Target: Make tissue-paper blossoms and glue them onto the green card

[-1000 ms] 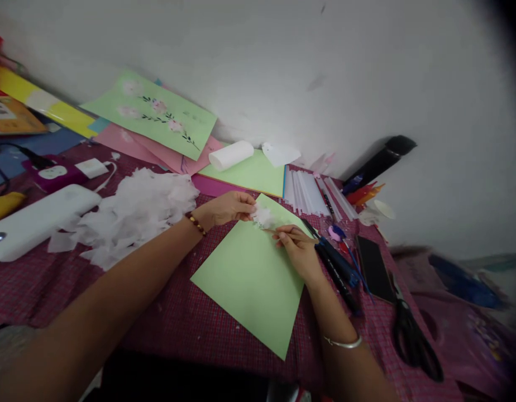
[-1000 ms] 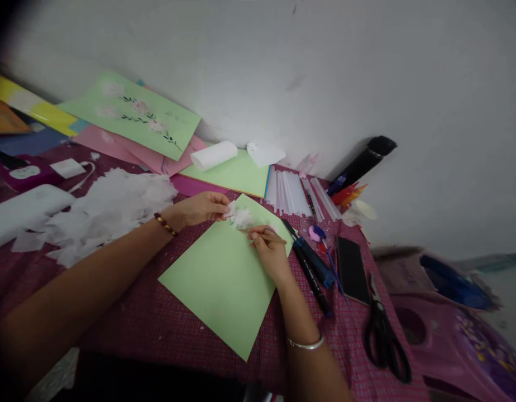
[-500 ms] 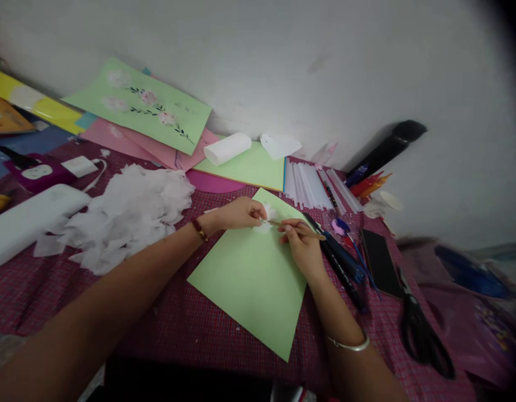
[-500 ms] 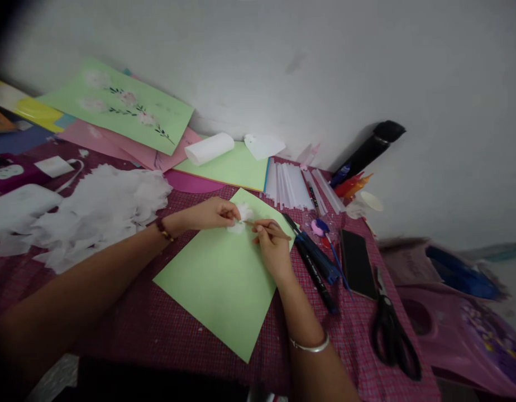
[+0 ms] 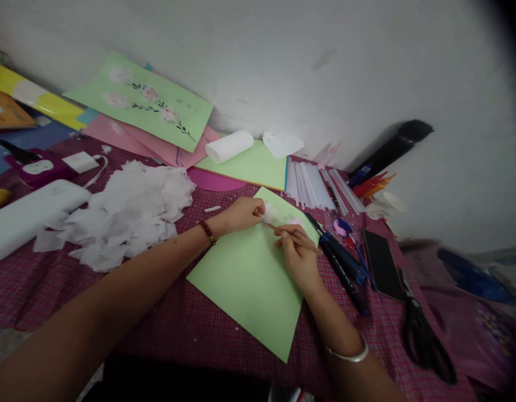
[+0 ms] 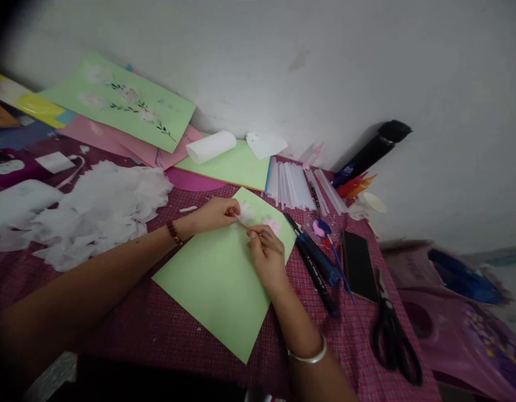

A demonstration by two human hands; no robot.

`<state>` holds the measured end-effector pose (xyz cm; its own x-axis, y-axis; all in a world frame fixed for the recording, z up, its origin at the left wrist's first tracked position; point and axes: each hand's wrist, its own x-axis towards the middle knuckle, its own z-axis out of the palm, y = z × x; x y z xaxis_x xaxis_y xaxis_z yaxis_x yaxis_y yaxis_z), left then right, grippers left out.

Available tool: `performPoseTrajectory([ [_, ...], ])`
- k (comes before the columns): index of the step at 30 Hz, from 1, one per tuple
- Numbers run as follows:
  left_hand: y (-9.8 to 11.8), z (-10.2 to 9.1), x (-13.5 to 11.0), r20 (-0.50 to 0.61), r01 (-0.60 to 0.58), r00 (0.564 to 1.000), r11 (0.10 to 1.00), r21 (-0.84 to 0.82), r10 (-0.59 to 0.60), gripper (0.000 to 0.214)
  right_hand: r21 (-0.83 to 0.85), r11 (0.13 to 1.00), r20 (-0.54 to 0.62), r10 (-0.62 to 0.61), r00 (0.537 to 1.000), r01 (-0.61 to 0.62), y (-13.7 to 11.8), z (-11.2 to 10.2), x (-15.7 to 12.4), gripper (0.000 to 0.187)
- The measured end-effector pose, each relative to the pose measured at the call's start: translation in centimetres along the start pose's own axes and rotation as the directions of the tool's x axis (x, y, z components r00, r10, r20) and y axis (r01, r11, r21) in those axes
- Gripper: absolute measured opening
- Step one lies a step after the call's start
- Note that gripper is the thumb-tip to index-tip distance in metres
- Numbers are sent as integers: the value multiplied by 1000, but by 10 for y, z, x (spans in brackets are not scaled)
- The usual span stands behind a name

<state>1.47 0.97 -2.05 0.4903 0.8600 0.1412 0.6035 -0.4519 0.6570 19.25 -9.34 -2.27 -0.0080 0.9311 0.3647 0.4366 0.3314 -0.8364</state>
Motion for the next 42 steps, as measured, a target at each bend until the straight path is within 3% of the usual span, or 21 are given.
performPoseTrajectory([
  [11, 6, -3, -1, -29, -20, 999, 998, -53, 18, 15, -337, 926, 101, -145, 984, 171, 5, 5, -2, 18],
  [29, -5, 1, 2, -39, -6, 999, 990, -138, 0, 16, -396, 877, 207, -203, 957, 271, 7, 4, -5, 20],
  [33, -5, 1, 2, -39, -18, 999, 992, -128, 13, 17, -465, 814, 298, -228, 927, 349, 5, 4, -6, 23],
  [42, 1, -3, -1, -5, 20, 1000, 996, -92, -21, 15, -665, 576, 438, -215, 873, 476, -8, 8, -9, 31],
])
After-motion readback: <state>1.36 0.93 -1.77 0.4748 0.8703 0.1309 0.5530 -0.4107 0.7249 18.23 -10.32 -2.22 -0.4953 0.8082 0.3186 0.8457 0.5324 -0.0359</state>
